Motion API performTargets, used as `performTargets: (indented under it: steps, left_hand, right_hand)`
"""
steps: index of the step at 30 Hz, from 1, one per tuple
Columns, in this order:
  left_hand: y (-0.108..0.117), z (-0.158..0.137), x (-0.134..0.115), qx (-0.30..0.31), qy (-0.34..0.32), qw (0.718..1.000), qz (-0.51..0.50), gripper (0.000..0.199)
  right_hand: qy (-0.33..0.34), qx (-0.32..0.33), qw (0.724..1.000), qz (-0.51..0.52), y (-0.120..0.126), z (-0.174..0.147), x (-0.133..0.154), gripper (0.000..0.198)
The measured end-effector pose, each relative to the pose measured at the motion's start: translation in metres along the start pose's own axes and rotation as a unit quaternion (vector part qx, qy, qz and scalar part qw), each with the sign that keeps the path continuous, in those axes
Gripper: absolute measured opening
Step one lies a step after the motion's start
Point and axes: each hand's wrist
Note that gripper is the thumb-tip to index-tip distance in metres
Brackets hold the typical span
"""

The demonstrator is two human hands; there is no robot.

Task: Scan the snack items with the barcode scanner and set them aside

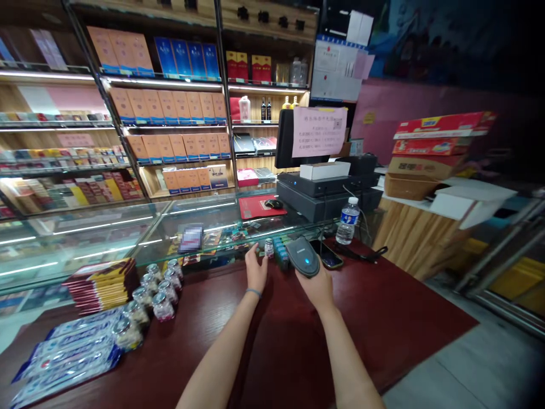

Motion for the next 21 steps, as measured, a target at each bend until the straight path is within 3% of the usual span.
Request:
performTargets:
  steps: [11,18,21]
  left_hand:
    - [-0.041,0.018,0.011,0.080,0.017,0.996,0.031,0.053]
    - [-0.038,0.019,0.010,0.068,0.017,0.997,0.031,0.038]
    - [-0.029,0.016,0.006,0.035,0.039,0.998,0.028,0.035]
  right_hand:
    - [-0.048,-0.037,0.998,0.022,0.006,0.003,-0.004,0.054]
    - [-0.062,-0.031,0.997,0.035,0.004,0.003,-0.006,0.054]
    - [-0.057,-0.030,0.998,0.022,0.003,0.002,-0.004,0.055]
Point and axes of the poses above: each hand's wrist, its own z-axis towards the middle knuckle, its own y-axis out of the back of the hand, x = y × z, and after that the axes turned 3 degrees about -y, right-handed
